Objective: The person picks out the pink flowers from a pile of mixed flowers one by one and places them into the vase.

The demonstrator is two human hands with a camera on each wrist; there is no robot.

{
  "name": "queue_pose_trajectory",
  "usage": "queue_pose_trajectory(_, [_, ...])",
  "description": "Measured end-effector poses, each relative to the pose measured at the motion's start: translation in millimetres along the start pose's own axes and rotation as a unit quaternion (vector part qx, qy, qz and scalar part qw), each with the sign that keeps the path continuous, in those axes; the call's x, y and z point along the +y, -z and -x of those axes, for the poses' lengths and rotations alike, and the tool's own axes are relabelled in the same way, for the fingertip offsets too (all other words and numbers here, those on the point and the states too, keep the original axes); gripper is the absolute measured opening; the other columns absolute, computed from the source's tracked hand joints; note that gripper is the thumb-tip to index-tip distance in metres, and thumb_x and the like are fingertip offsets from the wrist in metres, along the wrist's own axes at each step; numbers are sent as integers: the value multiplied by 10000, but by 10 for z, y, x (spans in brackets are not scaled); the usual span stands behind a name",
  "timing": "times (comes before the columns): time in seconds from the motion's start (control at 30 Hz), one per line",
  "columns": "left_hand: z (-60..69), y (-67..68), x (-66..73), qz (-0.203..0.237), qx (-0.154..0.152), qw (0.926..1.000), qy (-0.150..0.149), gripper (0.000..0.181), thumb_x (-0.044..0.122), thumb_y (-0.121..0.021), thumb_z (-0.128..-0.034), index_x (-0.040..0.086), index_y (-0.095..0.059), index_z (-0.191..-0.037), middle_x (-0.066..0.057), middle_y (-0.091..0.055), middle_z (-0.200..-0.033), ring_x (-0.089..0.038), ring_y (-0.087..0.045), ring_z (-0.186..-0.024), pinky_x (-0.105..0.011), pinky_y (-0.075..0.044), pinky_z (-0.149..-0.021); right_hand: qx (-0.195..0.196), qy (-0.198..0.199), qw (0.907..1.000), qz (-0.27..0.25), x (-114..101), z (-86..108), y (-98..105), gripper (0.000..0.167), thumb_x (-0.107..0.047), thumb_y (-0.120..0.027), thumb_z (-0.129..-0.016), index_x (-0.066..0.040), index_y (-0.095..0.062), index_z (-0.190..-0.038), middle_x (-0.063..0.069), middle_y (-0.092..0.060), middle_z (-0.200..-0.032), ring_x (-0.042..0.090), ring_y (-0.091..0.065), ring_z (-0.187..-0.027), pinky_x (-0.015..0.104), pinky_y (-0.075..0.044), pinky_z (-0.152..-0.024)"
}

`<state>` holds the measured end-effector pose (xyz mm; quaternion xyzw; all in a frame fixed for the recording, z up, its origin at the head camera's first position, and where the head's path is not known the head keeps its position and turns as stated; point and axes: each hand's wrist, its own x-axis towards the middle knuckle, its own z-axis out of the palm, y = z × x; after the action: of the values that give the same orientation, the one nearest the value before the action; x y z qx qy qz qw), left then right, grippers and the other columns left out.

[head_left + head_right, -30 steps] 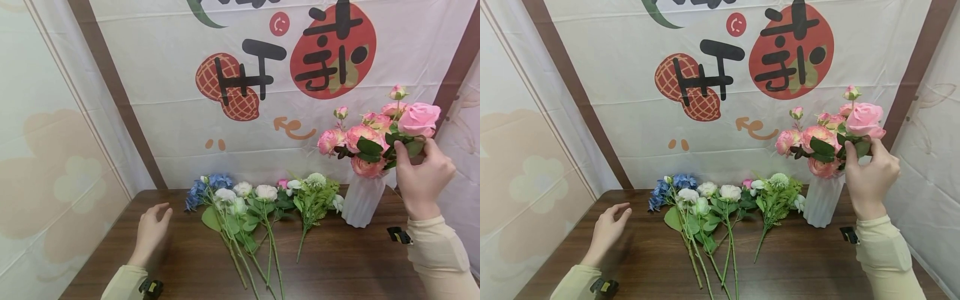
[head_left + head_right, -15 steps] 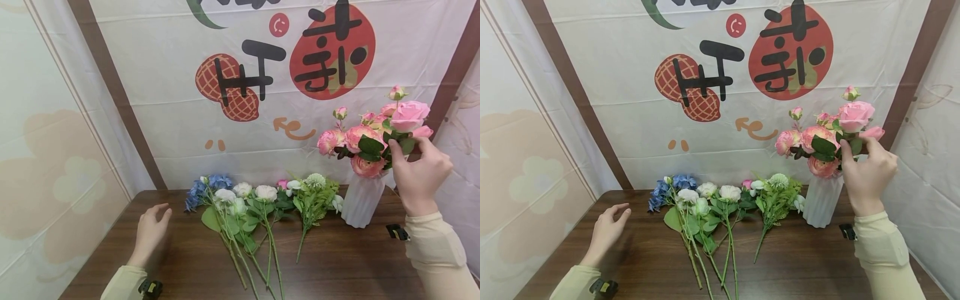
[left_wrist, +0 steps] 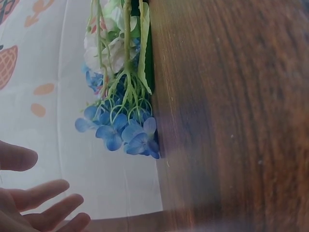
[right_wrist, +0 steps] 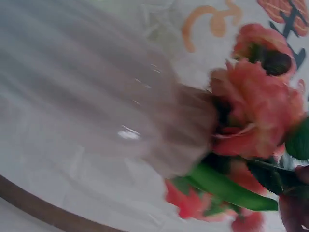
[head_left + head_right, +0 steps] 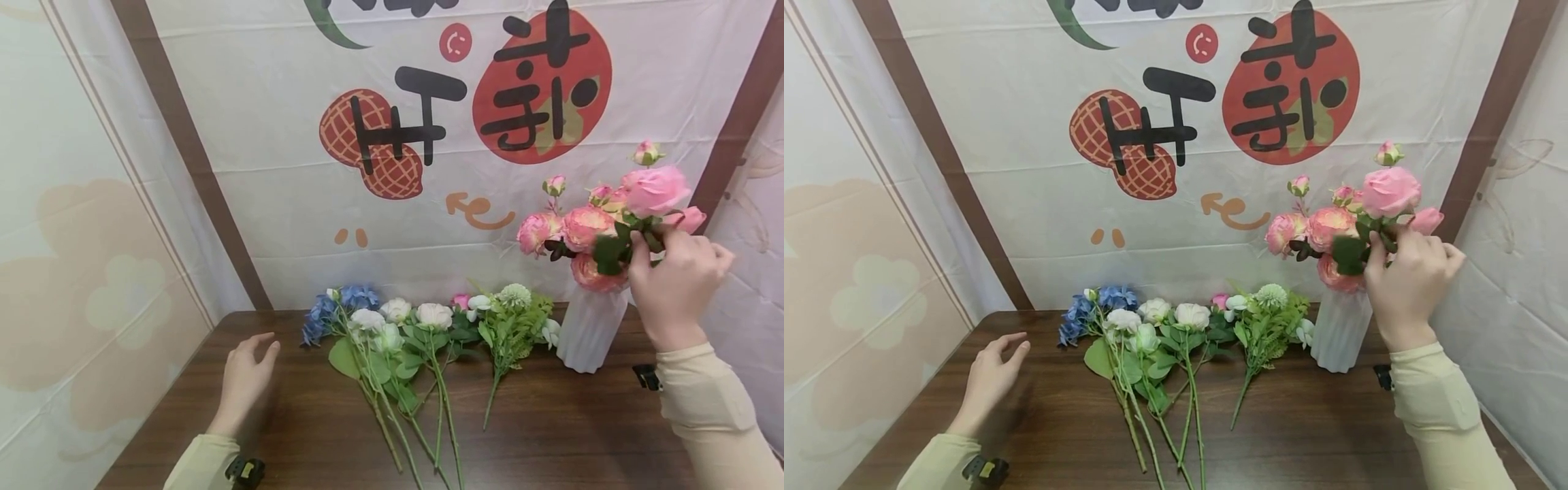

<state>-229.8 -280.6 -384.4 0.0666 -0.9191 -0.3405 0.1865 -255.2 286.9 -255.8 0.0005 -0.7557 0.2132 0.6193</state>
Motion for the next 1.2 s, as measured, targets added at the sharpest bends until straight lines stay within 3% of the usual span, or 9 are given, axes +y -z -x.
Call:
queue_pose_trajectory(0.23, [-5,-6,-28,-15,67,10000,-54,414,284,-482,-981,2,-539,-1280,-303,-470,-1340,-470,-380,-1228,-581,-298,-1001,103,24,9997,-238,98,117,-53,289,-202,-634,-864,81,-678,-895,298,-649,-807,462,-510,-750,562,-269,-870])
queue_pose_trajectory(0.53, [-5,21,-56,-108,174,9998,-84,400,268,-494,-977,-5,-549,-1263,-307,-488,-1321,-472,-388,-1220,-576,-301,-998,-301,69,9993,-224,141,136,-25,277,-191,-639,-853,78,-669,-909,302,-647,-808,464,-508,-735,577,-240,-858])
queue_pose_trajectory(0.77, [4,37,-66,-85,98,9999,-12,420,286,-474,-985,-3,-533,-1283,-303,-471,-1338,-473,-372,-1236,-581,-288,-1009,-162,-21,9994,-318,147,175,-38,293,-194,-655,-833,99,-670,-842,288,-635,-759,458,-435,-793,588,-151,-916])
queue_pose_trajectory(0.9, [1,33,-64,-76,119,9999,-36,416,284,-476,-984,-5,-537,-1276,-304,-474,-1336,-474,-377,-1230,-578,-291,-1006,-281,1,9991,-303,153,172,-36,260,-167,-652,-830,89,-695,-850,291,-627,-749,466,-427,-812,599,-132,-901])
queue_pose_trajectory(1.2, [4,21,-66,-52,185,9998,-98,412,271,-476,-980,-17,-541,-1268,-310,-480,-1325,-480,-387,-1211,-592,-301,-987,-391,-224,9976,-521,195,235,-27,179,-89,-683,-791,82,-721,-830,297,-588,-864,502,-397,-929,594,-128,-862])
